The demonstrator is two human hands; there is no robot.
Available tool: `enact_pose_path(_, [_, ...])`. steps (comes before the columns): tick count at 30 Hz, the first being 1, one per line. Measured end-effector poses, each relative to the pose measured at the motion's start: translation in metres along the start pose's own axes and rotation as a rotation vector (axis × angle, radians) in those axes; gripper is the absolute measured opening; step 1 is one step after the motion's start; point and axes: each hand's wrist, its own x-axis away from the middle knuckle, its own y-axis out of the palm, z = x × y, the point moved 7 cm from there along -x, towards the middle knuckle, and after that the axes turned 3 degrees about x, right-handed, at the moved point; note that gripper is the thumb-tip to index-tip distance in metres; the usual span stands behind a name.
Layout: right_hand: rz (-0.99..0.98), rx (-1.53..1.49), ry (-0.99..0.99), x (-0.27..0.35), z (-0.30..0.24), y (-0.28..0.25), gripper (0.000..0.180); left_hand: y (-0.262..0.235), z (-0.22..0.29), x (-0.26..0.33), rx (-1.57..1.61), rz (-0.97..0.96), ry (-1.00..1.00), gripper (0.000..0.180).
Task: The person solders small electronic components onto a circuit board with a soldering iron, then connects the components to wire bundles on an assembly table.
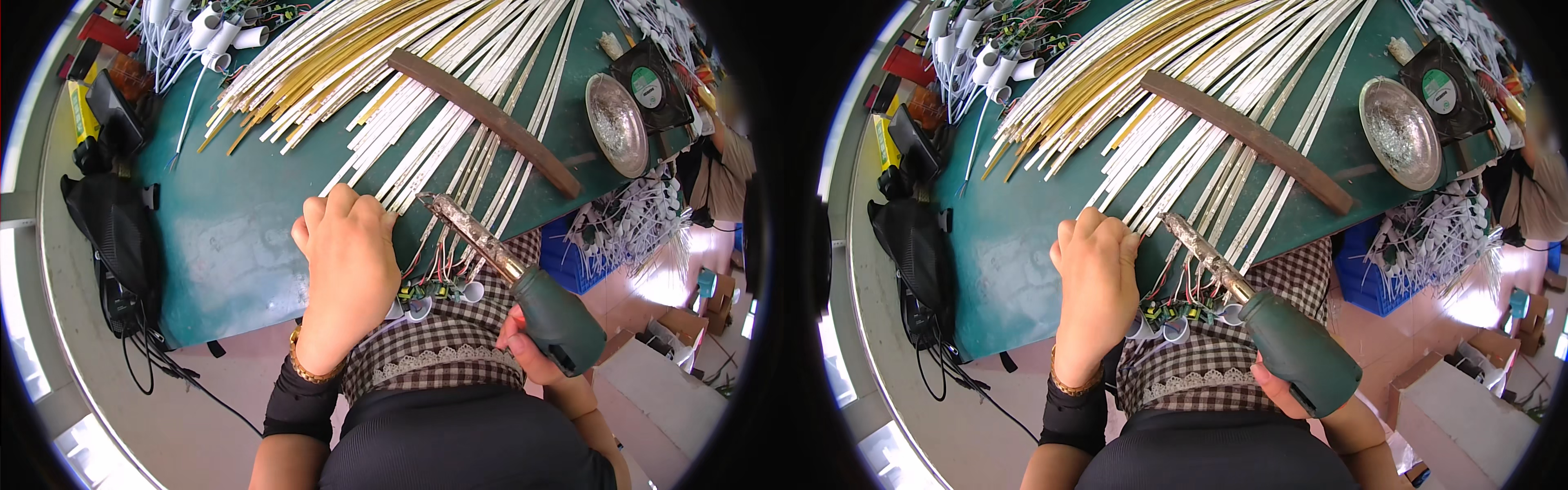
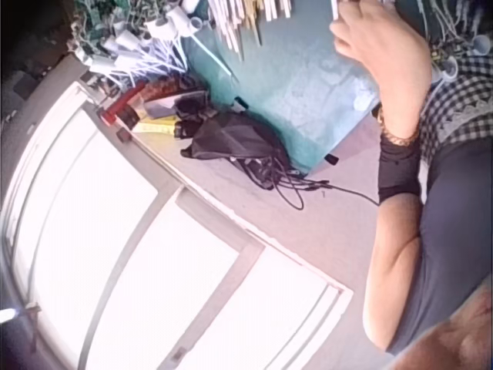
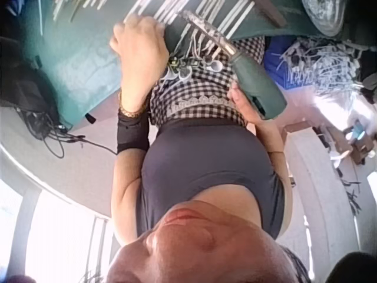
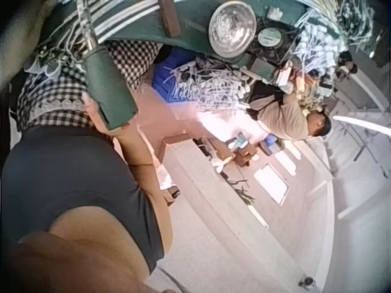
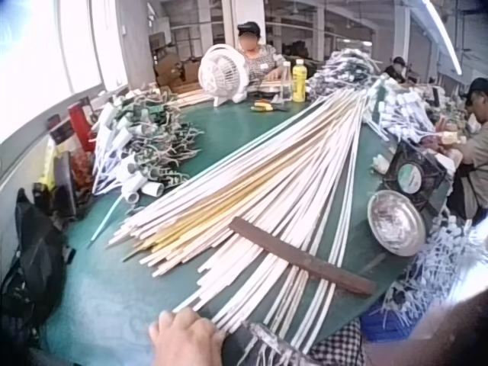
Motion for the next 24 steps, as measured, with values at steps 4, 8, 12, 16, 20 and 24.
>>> enact_pose_path(4, [0.017, 0.007, 0.034, 0.006, 0.007, 0.002, 0.037, -0.003, -0.001, 0.008, 0.05, 0.071, -0.043, 0.003])
enact_pose_path(8, [0.03, -0.093, 0.06, 0.005, 0.008, 0.0, 0.037, -0.02, -0.015, 0.025, 0.515, 0.147, -0.143, 0.014])
enact_pose_path(12, [0.093, -0.243, 0.102, 0.006, 0.017, -0.002, 0.037, -0.024, -0.02, 0.025, 1.443, 0.074, -0.525, 0.031])
enact_pose_path(16, [0.119, -0.24, 0.097, 0.005, 0.014, -0.003, 0.036, -0.045, -0.034, 0.025, 2.276, -0.114, -0.665, 0.026])
enact_pose_path(20, [0.085, -0.122, 0.05, 0.001, 0.013, -0.005, 0.035, -0.192, -0.07, 0.044, 2.072, 0.162, 0.169, 0.012])
enact_pose_path(24, [0.148, -0.306, 0.131, 0.004, 0.016, -0.012, 0.034, -0.299, -0.056, 0.069, 0.935, 0.413, 0.33, 0.021])
